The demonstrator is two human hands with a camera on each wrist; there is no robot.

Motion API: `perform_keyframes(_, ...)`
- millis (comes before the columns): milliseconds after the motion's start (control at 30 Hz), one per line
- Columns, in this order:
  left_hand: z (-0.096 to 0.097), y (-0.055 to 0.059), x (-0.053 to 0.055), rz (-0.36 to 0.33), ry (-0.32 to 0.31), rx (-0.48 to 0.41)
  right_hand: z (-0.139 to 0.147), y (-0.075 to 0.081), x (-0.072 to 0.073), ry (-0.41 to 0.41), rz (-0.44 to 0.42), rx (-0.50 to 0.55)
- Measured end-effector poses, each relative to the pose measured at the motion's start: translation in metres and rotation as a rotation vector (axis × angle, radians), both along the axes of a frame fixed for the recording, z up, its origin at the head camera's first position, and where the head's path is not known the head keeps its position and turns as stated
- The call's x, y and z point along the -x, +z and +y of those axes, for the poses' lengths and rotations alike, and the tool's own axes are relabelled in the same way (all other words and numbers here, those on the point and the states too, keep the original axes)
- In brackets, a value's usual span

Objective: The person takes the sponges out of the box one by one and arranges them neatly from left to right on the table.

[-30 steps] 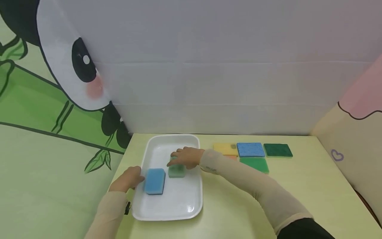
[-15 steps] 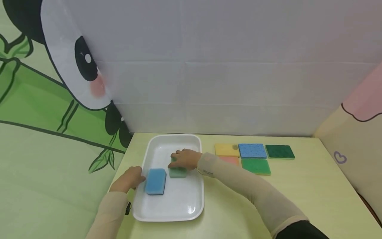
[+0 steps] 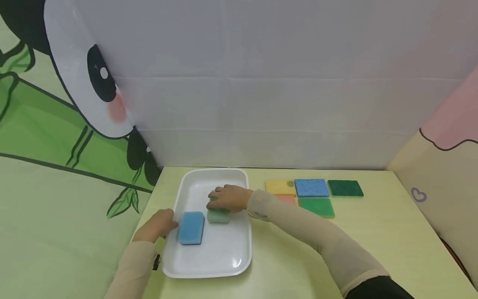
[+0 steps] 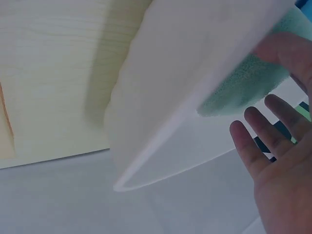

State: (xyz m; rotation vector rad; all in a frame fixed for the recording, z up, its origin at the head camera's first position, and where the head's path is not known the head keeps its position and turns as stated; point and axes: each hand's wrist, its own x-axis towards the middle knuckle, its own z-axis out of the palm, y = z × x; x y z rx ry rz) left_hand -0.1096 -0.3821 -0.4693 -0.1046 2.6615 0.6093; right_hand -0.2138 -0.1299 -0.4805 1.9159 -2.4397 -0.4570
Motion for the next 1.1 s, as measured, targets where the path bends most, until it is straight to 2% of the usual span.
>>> perform_keyframes(167, 0.001, 0.0, 0.001, 0.004, -0.005, 0.021, 0.002, 0.011, -0.004, 0.019, 0.015, 0.031)
perform_keyframes(533, 0.003, 0.001, 0.001, 0.013, -0.033, 0.01, 0.018, 0.036, -0.006, -0.001, -0.005, 0.043)
perform_keyframes(800, 0.0, 0.0, 0.002, 0.02, -0.047, -0.001, 0.032, 0.053, -0.007, -0.054, -0.029, 0.014)
perform_keyframes(1000, -0.002, -0.006, 0.005, 0.017, -0.046, -0.012, 0.049, 0.057, -0.006, -0.091, -0.024, 0.008)
perform_keyframes(1100, -0.002, -0.005, 0.005, 0.015, -0.055, 0.001, 0.058, 0.058, -0.004, -0.102, -0.013, 0.013)
